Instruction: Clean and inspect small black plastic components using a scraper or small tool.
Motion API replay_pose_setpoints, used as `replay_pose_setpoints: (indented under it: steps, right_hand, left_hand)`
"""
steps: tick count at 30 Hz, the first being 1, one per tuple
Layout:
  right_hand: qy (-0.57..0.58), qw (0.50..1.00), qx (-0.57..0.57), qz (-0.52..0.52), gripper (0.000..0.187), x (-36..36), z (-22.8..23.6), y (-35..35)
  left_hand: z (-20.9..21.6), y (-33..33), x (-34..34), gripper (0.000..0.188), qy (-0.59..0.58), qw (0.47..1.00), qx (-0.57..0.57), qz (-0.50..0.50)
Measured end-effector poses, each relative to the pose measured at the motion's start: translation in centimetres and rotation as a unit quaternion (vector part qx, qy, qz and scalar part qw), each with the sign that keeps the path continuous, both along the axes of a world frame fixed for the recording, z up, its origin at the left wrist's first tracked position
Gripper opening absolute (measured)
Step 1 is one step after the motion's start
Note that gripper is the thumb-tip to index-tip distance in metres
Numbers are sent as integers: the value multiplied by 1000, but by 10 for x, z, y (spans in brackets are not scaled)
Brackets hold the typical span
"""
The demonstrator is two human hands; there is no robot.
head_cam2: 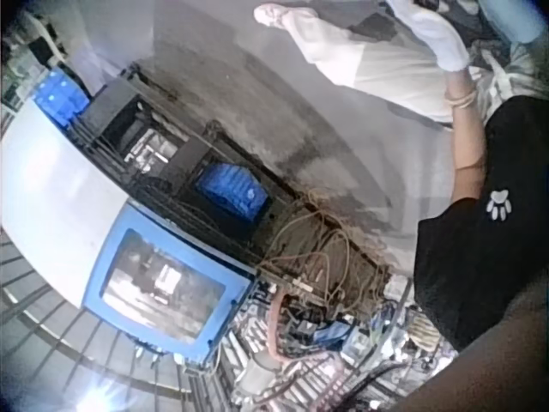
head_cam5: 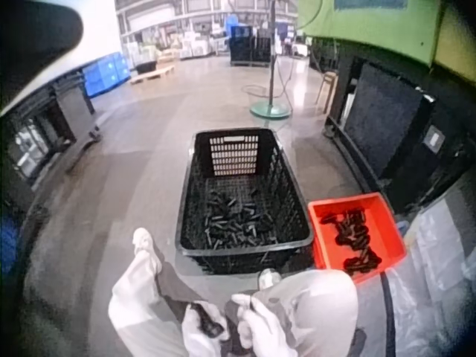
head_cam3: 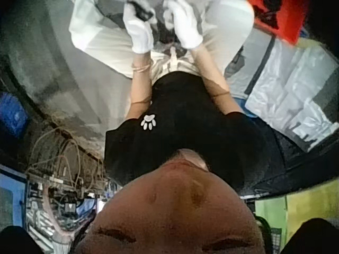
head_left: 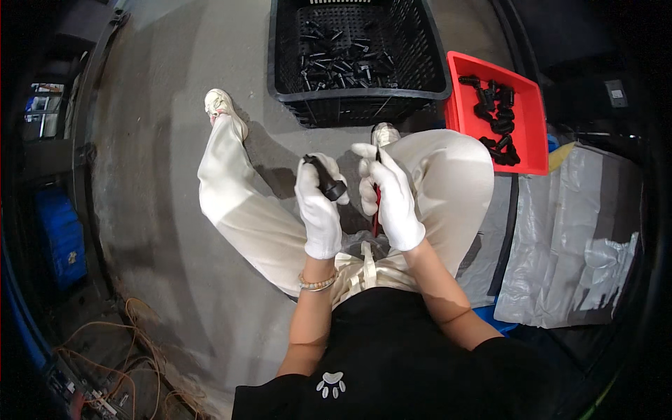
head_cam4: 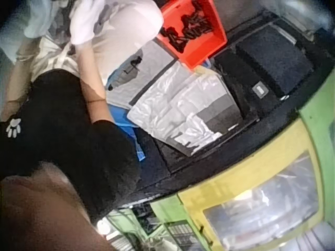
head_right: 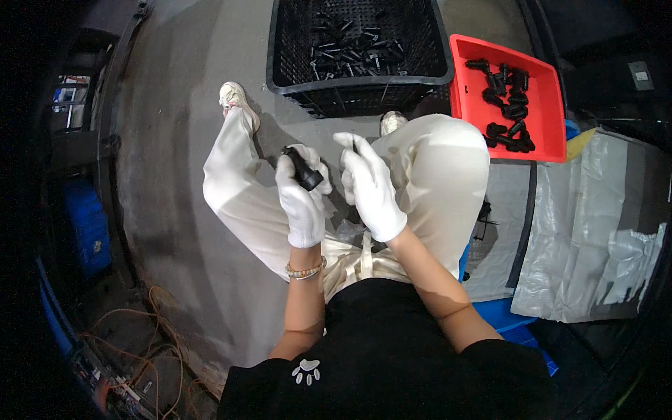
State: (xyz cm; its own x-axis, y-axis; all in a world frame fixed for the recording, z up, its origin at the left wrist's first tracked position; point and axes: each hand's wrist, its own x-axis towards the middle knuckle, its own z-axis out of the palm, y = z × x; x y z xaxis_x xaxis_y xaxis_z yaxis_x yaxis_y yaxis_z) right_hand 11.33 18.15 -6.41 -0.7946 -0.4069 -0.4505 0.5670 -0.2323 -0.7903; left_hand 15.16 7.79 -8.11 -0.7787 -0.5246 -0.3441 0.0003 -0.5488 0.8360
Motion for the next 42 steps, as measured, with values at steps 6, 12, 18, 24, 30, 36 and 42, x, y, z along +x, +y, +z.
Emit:
replay_pose_setpoints:
  steps: [6, 12, 18, 24, 30, 36, 42]
  right_hand:
    - [437, 874, 190, 98, 28, 5, 3, 1]
    - [428, 853, 261, 147, 25, 11, 34, -1]
    - [457, 827, 274, 180, 25, 8, 38, 3]
    - [466, 825, 258, 189, 27, 8, 37, 3]
    - [452, 837, 248, 186, 25, 7, 29, 6]
    - [415, 864, 227, 173, 21, 8, 24, 2]
    - [393, 882, 216, 145, 23, 4, 25, 1]
  left_hand:
    - [9, -10, 7, 41, -1, 996, -82, 30]
    - [-6, -16, 6, 52, 9, 965, -245, 98]
    - [-2, -17, 10, 56, -27, 955, -286, 75]
    - [-2, -18, 11, 58, -21, 938, -337, 83]
    - [-3, -14, 12, 62, -12, 939, -337, 72]
    - [2, -13, 11, 59, 7, 954, -293, 67]
    - [0, -11, 8, 62, 22, 946, -314, 79]
